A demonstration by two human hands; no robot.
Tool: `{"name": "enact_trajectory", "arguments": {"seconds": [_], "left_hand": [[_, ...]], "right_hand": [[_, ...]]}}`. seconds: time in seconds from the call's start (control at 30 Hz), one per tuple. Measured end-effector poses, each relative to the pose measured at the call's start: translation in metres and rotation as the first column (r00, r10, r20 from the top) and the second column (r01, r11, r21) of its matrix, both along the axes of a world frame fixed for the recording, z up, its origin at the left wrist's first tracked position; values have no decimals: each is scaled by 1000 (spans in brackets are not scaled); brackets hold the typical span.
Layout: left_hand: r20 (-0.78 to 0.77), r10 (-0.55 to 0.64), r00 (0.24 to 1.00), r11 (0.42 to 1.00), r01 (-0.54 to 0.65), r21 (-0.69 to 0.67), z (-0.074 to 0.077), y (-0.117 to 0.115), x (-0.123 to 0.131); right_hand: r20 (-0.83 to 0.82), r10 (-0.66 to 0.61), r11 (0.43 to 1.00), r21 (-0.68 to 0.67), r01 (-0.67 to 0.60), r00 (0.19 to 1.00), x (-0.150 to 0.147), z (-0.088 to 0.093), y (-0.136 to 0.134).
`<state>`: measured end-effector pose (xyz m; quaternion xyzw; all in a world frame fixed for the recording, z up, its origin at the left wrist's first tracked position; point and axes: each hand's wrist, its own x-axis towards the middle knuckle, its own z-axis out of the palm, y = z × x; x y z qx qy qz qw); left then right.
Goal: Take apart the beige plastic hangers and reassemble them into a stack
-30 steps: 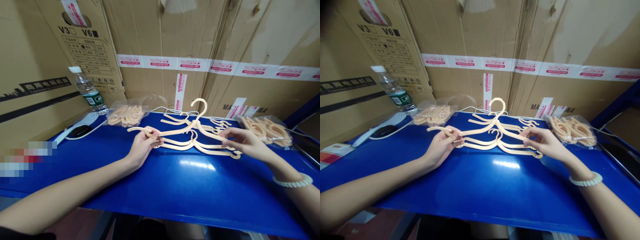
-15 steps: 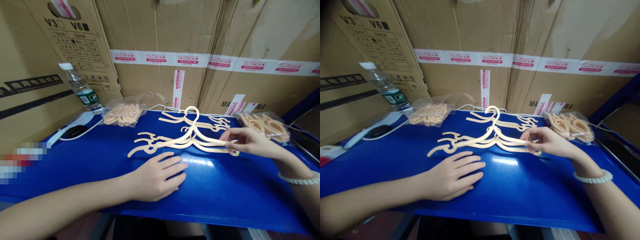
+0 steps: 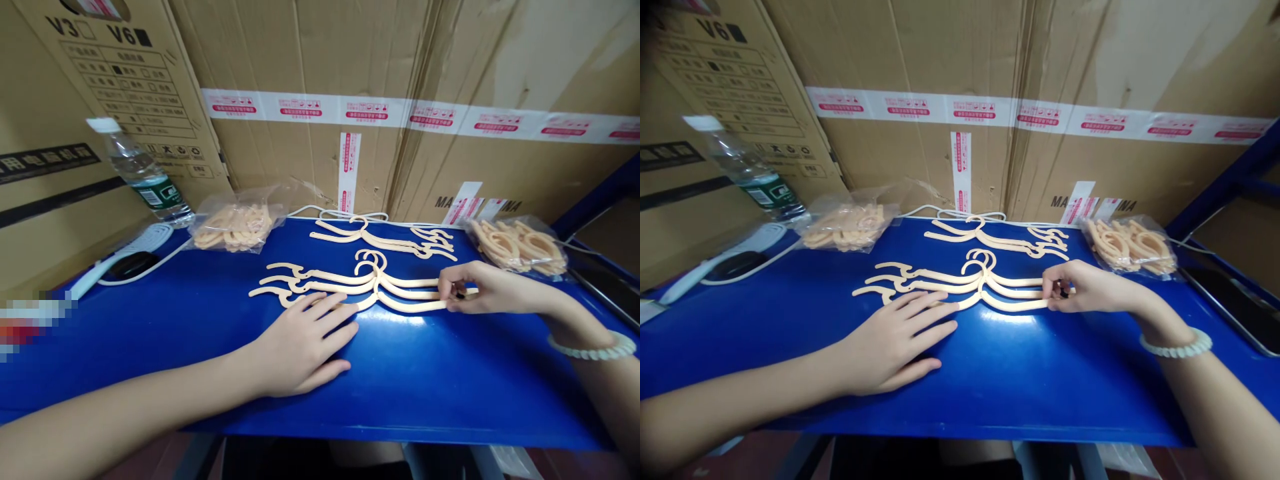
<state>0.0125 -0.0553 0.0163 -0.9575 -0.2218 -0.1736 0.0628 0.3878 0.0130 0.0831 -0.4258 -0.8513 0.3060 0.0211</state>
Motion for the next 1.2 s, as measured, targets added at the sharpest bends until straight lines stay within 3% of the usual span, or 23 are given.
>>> {"name": "enact_trajectory", "arguments": {"seconds": [0.13, 0.27, 0.5, 0.93, 1.2], "left_hand": [[-25, 44, 999, 995, -46, -89, -1, 3, 0], [-45, 79, 996, 978, -86, -192, -2, 5, 0], [-23, 52, 998, 949, -57, -311, -2, 8, -3], [29, 40, 999, 952, -30, -306, -8, 11, -4], [69, 149, 986, 954, -125, -271, -12, 16, -5]], "right_hand": [[17, 26, 998, 62, -27, 1000, -2, -1, 1], [33, -39, 997, 74, 37, 999, -1, -4, 3], [28, -111, 988, 109, 107, 993, 5, -8, 8], [-19, -186, 949, 256, 185, 982, 17, -3, 15], [20, -93, 928, 363, 80, 995, 18, -11, 18]]}}
